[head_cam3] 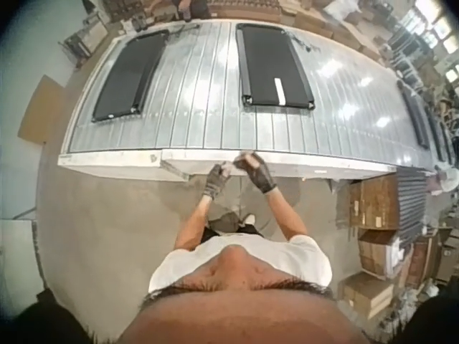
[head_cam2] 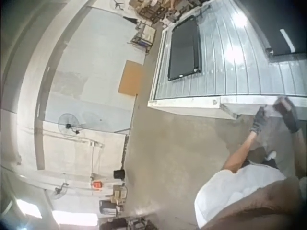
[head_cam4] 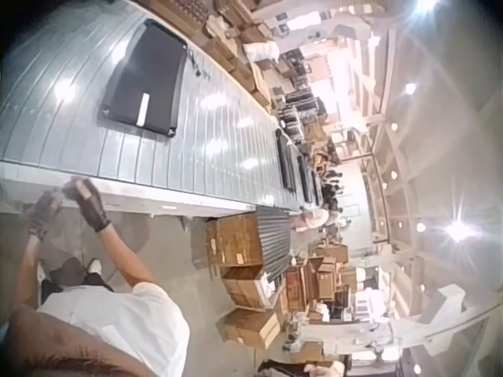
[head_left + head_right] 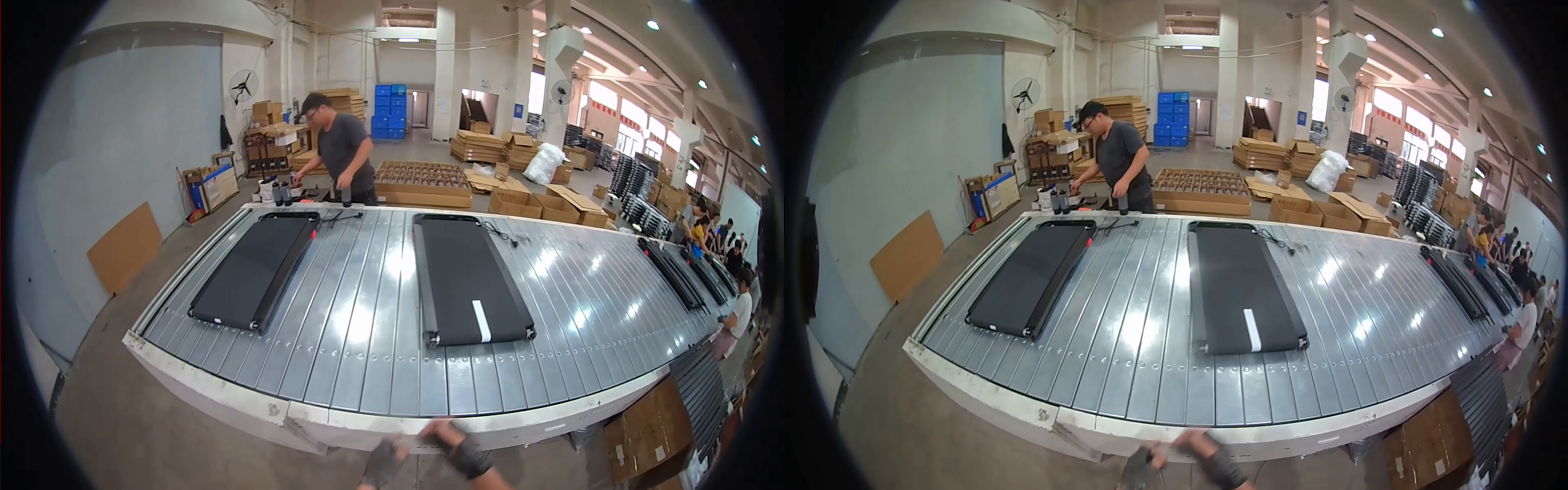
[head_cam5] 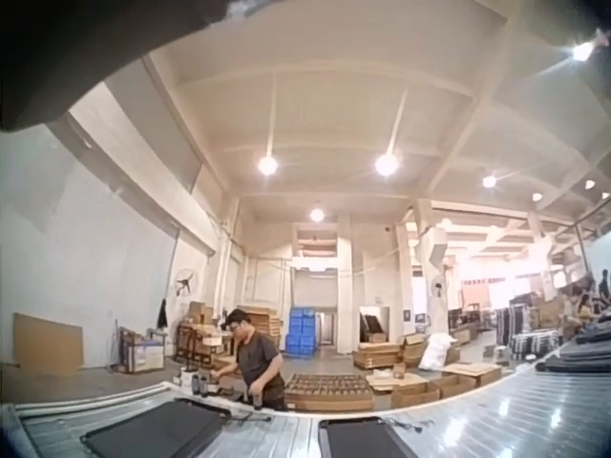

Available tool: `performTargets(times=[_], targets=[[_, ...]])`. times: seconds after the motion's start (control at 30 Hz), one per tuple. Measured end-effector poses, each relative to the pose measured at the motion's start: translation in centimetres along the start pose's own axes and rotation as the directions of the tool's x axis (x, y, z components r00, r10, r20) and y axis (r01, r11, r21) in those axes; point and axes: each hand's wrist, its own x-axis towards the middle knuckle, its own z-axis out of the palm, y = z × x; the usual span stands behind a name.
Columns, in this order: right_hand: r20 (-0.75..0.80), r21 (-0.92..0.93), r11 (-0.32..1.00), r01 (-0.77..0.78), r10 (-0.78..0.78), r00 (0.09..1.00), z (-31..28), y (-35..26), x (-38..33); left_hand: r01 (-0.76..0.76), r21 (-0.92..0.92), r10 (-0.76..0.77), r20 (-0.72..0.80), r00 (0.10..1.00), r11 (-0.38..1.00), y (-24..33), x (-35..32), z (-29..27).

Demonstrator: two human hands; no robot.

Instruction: Picking small hardware parts like screws and washers from various containers on a mobile cart.

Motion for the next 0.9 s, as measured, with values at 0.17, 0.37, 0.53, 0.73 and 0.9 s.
performTargets(times=[0.17,0.37,0.53,0.73,0.9], targets=[[0.172,0.363,0.797,-0.483,0.452,0.875,18.1,12.3,-5.7,0.080,0.321,-0.095,0.030,0.995,0.944,-29.4,-19.4,-10.6],[0.355,0.184,0.780,-0.598,0.515,0.781,33.8,20.1,-1.5,0.151,0.556,-0.218,0.056,0.974,0.817,-38.7,-33.5,-29.9],[0.313,-0.023,0.842,-0.539,0.518,0.796,46.2,25.9,6.9,0.585,-0.341,-0.671,-0.254,0.696,0.736,-32.7,-32.9,-41.5],[0.408,-0.115,0.842,-0.526,0.523,0.748,61.7,32.4,15.1,0.505,-0.459,-0.667,-0.329,0.668,0.731,-30.8,-31.0,-56.0],[0.430,-0.079,0.774,-0.628,0.595,0.679,71.5,41.2,22.0,0.488,-0.490,-0.669,-0.318,0.672,0.722,-38.9,-30.4,-65.8]])
